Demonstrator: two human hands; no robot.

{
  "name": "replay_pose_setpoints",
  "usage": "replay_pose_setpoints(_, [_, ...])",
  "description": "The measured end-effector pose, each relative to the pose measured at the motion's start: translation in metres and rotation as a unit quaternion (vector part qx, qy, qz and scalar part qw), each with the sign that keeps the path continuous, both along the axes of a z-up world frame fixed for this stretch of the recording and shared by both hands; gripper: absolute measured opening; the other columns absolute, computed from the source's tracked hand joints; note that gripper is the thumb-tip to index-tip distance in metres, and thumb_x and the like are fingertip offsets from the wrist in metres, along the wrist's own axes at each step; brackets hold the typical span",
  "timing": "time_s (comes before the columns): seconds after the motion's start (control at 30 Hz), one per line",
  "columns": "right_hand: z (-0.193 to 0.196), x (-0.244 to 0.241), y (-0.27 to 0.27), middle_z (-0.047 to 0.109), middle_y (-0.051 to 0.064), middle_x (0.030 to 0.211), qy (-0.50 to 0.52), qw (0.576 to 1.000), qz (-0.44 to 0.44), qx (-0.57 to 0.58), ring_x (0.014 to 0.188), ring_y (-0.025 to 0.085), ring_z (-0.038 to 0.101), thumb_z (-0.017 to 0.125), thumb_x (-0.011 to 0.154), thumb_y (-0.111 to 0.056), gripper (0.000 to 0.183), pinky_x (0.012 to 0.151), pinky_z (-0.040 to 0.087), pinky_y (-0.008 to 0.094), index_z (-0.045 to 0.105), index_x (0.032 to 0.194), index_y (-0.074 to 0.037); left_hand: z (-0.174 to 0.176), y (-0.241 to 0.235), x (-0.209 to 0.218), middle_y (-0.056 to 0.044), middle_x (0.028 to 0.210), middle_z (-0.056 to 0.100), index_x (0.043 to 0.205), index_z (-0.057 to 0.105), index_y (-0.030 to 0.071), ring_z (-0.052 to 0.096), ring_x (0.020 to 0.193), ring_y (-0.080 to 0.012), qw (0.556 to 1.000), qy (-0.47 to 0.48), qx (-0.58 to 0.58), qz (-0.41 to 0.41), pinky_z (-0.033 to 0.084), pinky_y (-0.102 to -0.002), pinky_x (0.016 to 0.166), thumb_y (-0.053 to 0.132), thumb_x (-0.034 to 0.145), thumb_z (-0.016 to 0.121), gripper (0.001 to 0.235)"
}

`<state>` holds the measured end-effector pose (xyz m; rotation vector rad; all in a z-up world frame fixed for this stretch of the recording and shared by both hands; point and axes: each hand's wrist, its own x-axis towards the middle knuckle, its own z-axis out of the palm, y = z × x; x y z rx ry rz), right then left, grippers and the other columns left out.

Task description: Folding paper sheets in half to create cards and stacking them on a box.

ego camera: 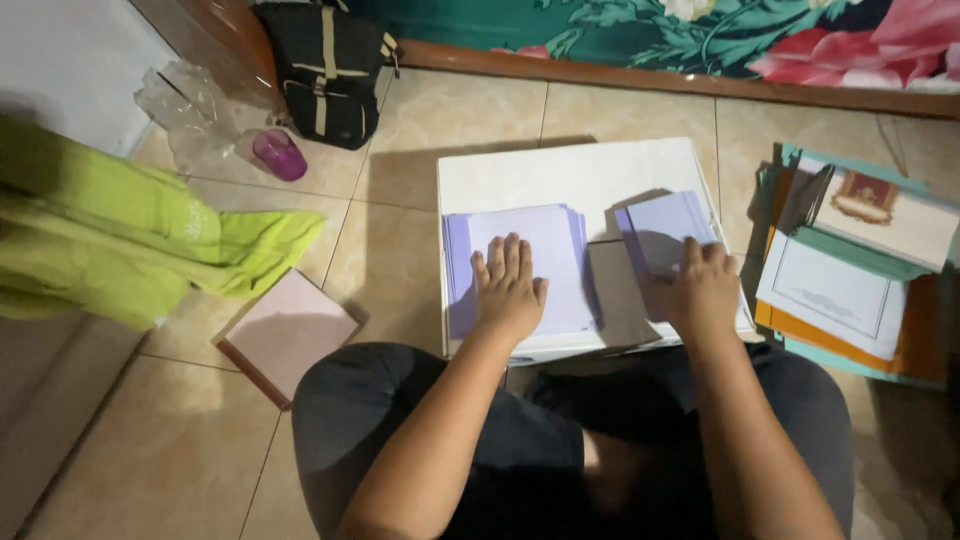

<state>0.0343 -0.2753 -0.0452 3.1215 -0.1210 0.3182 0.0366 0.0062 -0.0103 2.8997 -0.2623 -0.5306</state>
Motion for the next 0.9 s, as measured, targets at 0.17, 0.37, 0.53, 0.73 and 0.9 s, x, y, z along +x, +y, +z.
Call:
replay_pose_setpoints(0.17, [-0.012,-0.001,-0.012,0.055,0.015,0.115,-0.015,0.997,-0.069,-0.014,0.109,0.04,0.059,0.078,0.067,-0.068,0.096,0.09,0.054,0.049,0.054,0.135,-0.005,-0.009,0.0,-0.001,-0.016,0.172,0.0,0.163,0.009,0.004,-0.007,0.158,-0.0326,1.0,-0.002,-0.005,0.004,-0.013,-0.059,0.122,0.043,0.109,0.019,0.068])
replay_pose_setpoints(0.37, [0.011,-0.003,0.006,0.053,0.017,0.118,0.002,0.996,-0.092,0.022,0.114,0.042,0.055,0.084,0.062,-0.064,0.102,0.094,0.049,0.054,0.05,0.137,-0.005,-0.01,-0.001,-0.001,-0.016,0.172,-0.002,0.163,0.008,0.004,-0.009,0.158,-0.0323,1.0,-0.003,-0.012,0.006,-0.016,-0.059,0.121,0.043,0.109,0.018,0.068])
replay_pose_setpoints(0.53, [-0.014,0.013,-0.016,0.058,0.013,0.116,-0.024,0.996,-0.085,0.008,0.111,0.037,0.061,0.081,0.083,-0.039,0.076,0.101,0.041,0.055,0.051,0.146,-0.01,-0.01,0.0,-0.002,-0.017,0.172,0.001,0.163,0.01,0.003,-0.007,0.158,-0.033,1.0,-0.01,-0.022,0.009,-0.015,-0.059,0.121,0.042,0.109,0.02,0.067])
replay_pose_setpoints(0.73, [-0.003,0.007,-0.011,0.065,0.016,0.111,-0.051,0.996,-0.047,0.06,0.098,0.042,0.069,0.071,0.092,-0.017,0.05,0.08,0.056,0.052,0.059,0.14,-0.01,-0.012,0.002,-0.001,-0.018,0.172,0.0,0.162,0.011,0.003,-0.007,0.158,-0.0331,0.999,-0.013,-0.03,0.001,-0.016,-0.06,0.12,0.043,0.108,0.021,0.068])
replay_pose_setpoints(0.9, [-0.037,0.014,-0.021,0.057,0.006,0.115,-0.029,0.993,-0.109,-0.02,0.108,0.032,0.062,0.075,0.088,-0.028,0.045,0.084,0.051,0.046,0.058,0.126,-0.015,-0.007,0.002,-0.002,-0.019,0.172,0.002,0.162,0.012,0.002,-0.007,0.158,-0.0331,0.999,-0.01,-0.04,0.004,-0.016,-0.06,0.121,0.042,0.109,0.022,0.067])
